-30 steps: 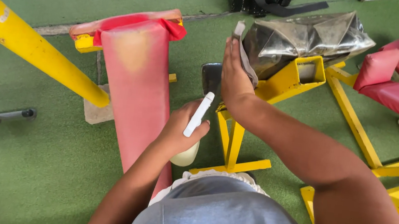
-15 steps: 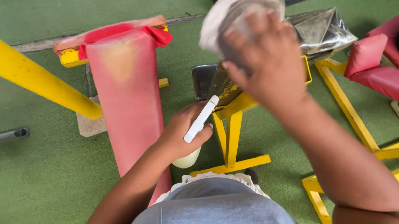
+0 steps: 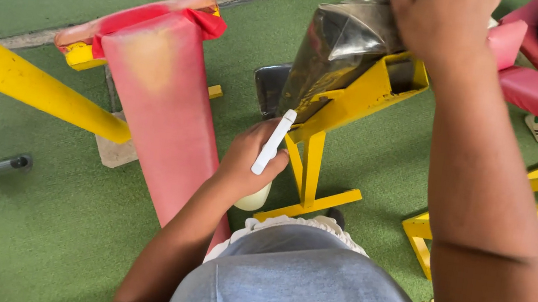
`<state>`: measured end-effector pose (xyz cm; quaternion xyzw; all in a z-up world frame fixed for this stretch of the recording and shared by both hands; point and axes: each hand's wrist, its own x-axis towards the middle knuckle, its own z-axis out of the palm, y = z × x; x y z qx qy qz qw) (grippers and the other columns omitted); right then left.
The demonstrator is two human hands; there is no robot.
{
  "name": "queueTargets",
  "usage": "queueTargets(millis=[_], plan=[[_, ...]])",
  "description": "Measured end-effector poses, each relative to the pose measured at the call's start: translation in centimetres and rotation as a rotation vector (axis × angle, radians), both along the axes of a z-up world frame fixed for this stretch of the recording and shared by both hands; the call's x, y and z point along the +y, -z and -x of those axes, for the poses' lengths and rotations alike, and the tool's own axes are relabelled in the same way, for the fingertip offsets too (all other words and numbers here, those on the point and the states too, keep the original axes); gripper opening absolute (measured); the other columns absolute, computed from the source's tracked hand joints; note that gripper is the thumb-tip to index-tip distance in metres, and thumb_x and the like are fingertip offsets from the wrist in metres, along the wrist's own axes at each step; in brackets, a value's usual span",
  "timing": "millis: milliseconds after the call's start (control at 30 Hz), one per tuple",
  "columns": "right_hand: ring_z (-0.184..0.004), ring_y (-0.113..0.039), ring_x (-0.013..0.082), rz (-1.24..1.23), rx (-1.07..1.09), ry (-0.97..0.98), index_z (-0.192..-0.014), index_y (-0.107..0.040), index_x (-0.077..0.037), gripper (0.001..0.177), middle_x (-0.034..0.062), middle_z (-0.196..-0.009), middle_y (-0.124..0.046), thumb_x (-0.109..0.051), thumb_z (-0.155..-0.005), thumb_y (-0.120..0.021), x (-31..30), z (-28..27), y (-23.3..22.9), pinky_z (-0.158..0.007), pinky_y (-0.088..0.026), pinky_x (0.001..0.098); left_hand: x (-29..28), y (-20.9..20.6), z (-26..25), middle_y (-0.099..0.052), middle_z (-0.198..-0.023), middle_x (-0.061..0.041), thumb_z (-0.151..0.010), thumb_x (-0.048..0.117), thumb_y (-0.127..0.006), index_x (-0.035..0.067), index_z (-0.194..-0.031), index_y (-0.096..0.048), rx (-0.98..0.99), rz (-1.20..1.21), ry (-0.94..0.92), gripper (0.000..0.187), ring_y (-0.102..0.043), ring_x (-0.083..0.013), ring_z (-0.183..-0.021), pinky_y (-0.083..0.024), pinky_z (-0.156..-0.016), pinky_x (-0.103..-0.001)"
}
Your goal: Cleaning gym weight benches with a spray bottle and a cloth.
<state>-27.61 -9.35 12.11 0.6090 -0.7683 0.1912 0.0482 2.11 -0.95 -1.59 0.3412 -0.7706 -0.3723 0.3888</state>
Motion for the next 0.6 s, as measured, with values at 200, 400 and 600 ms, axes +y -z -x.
queueTargets(millis=[200,400,600], plan=[[-0.124,-0.056,0.0404,0.414,0.134,-0.446,-0.121,-0.073,-0.003,0.032,0.016,-0.127,-0.071,-0.031,-0.11,-0.062,4.1,-4.8,0.5,-0.111,-0.038,0.0579,-0.2,0.4,-0.1,-0.071,-0.113,-0.02,-0.083,0.015,-0.066,0.005,-0.135,-0.06,-0.044,-0.126,-0.047,0.053,-0.072,-0.038,-0.098,-0.058,-0.084,-0.043],[-0.135,-0.049,0.0434,0.394,0.19,-0.567,-0.126,-0.072,-0.001,0.032,0.0188,-0.146,-0.059,-0.027,-0.108,-0.069,5.7,-8.0,-0.5,-0.109,-0.034,0.0622,-0.7,1.5,0.4,-0.07,-0.116,-0.021,-0.083,0.014,-0.068,0.003,-0.135,-0.059,-0.037,-0.08,-0.057,0.054,-0.071,-0.0386,-0.099,-0.058,-0.083,-0.044],[-0.146,-0.038,0.0457,0.245,0.75,-0.544,-0.126,-0.073,-0.007,0.033,0.0132,-0.155,-0.056,-0.034,-0.107,-0.066,6.5,-11.0,2.5,-0.121,-0.019,0.0708,-1.4,2.4,0.2,-0.07,-0.119,-0.022,-0.083,0.012,-0.069,0.002,-0.134,-0.058,-0.007,-0.025,-0.051,0.053,-0.071,-0.0388,-0.103,-0.057,-0.09,-0.045]])
